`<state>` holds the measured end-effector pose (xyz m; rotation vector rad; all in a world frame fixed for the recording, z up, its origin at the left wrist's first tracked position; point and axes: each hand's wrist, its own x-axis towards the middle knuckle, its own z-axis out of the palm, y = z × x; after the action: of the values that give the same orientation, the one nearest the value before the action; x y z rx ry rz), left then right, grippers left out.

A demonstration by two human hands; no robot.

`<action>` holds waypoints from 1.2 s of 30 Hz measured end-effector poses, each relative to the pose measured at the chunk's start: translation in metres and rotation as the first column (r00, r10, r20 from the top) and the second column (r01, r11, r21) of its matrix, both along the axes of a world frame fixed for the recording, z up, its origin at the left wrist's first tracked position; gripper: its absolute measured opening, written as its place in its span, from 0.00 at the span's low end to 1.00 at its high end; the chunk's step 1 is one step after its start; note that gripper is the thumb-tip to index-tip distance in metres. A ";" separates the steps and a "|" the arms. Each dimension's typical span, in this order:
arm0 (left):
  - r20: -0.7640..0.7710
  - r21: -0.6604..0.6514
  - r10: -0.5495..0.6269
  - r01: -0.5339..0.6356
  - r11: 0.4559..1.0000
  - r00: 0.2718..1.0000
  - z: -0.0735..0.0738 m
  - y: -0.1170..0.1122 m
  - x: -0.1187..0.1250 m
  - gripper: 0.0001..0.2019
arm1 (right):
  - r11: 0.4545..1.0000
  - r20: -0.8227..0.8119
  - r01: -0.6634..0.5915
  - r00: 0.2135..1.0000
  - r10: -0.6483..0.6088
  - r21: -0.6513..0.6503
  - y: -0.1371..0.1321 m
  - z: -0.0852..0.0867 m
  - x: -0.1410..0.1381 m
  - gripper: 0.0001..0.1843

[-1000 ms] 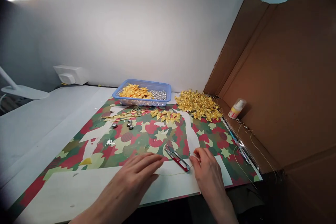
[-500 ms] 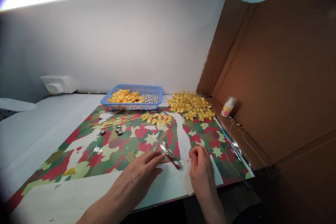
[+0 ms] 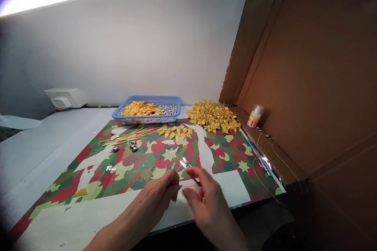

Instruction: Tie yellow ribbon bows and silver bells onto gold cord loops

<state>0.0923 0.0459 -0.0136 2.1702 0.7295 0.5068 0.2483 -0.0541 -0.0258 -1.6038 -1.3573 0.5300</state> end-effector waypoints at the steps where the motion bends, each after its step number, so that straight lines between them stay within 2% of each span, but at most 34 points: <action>1: 0.028 -0.057 0.007 -0.006 0.998 1.000 0.005 0.000 -0.002 0.10 | 0.996 -0.046 -0.076 0.996 0.074 -0.038 0.001 0.003 -0.005 0.15; 3: 0.056 -0.188 0.036 -0.025 0.982 0.998 0.014 0.001 -0.007 0.09 | 0.982 -0.110 -0.165 0.982 0.155 -0.087 0.005 0.008 -0.011 0.08; 5: 0.051 -0.363 0.034 -0.013 0.932 0.998 0.022 0.001 -0.016 0.07 | 0.983 -0.107 -0.164 0.982 0.155 -0.080 0.008 0.012 -0.013 0.13; 6: 0.046 -0.460 0.017 0.007 0.888 0.999 0.024 0.000 -0.022 0.07 | 0.988 -0.087 -0.142 0.987 0.137 -0.059 0.009 0.014 -0.013 0.17; 9: 0.077 -0.707 0.008 0.049 0.706 0.997 0.027 -0.004 -0.042 0.11 | 0.994 -0.064 -0.106 0.992 0.105 -0.015 0.010 0.017 -0.012 0.18; 10: 0.096 -0.751 0.043 0.044 0.659 0.994 0.026 -0.007 -0.049 0.12 | 0.995 -0.063 -0.095 0.994 0.095 -0.004 0.010 0.018 -0.013 0.18; 12: 0.164 -0.837 0.204 0.027 0.547 0.965 0.024 -0.013 -0.061 0.13 | 0.997 -0.067 -0.080 0.994 0.081 0.011 0.011 0.018 -0.016 0.18; 14: 0.236 -0.927 0.424 0.071 0.369 0.874 0.022 -0.020 -0.071 0.10 | 0.996 -0.081 -0.084 0.993 0.085 0.017 0.010 0.017 -0.023 0.18; 16: 0.261 -0.965 0.608 0.182 0.190 0.750 0.020 -0.026 -0.078 0.08 | 0.995 -0.089 -0.101 0.991 0.102 0.015 0.009 0.015 -0.032 0.19; 17: 0.265 -0.962 0.663 0.235 0.137 0.700 0.020 -0.028 -0.081 0.08 | 0.994 -0.087 -0.108 0.990 0.109 0.013 0.008 0.014 -0.037 0.20; 20: 0.276 -0.947 0.745 0.302 0.104 0.607 0.020 -0.031 -0.086 0.09 | 0.993 -0.053 -0.119 0.991 0.120 0.008 0.006 0.013 -0.048 0.20; 25: 0.217 -0.948 0.828 0.314 0.053 0.517 0.019 -0.028 -0.092 0.13 | 0.988 0.013 -0.152 0.988 0.152 0.031 0.005 0.011 -0.057 0.21; 30: 0.281 -0.877 0.844 0.479 0.033 0.457 0.016 -0.025 -0.097 0.12 | 0.984 0.053 -0.179 0.983 0.178 0.019 0.005 0.005 -0.058 0.20; 34: 0.337 -0.834 0.832 0.549 0.047 0.441 0.012 -0.025 -0.101 0.13 | 0.977 0.092 -0.212 0.973 0.210 0.005 0.005 0.002 -0.055 0.19; 35: 0.341 -0.847 0.829 0.528 0.067 0.443 0.011 -0.025 -0.101 0.14 | 0.977 0.102 -0.215 0.972 0.214 0.005 0.005 0.002 -0.054 0.19; 36: 0.349 -0.880 0.816 0.461 0.116 0.460 0.010 -0.025 -0.102 0.15 | 0.974 0.110 -0.228 0.968 0.227 0.001 0.004 0.004 -0.053 0.19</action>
<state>-0.0102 0.0207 -0.0031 0.1730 0.4851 0.8550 0.1952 -0.0499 -0.0222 -1.4924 -1.6362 0.5745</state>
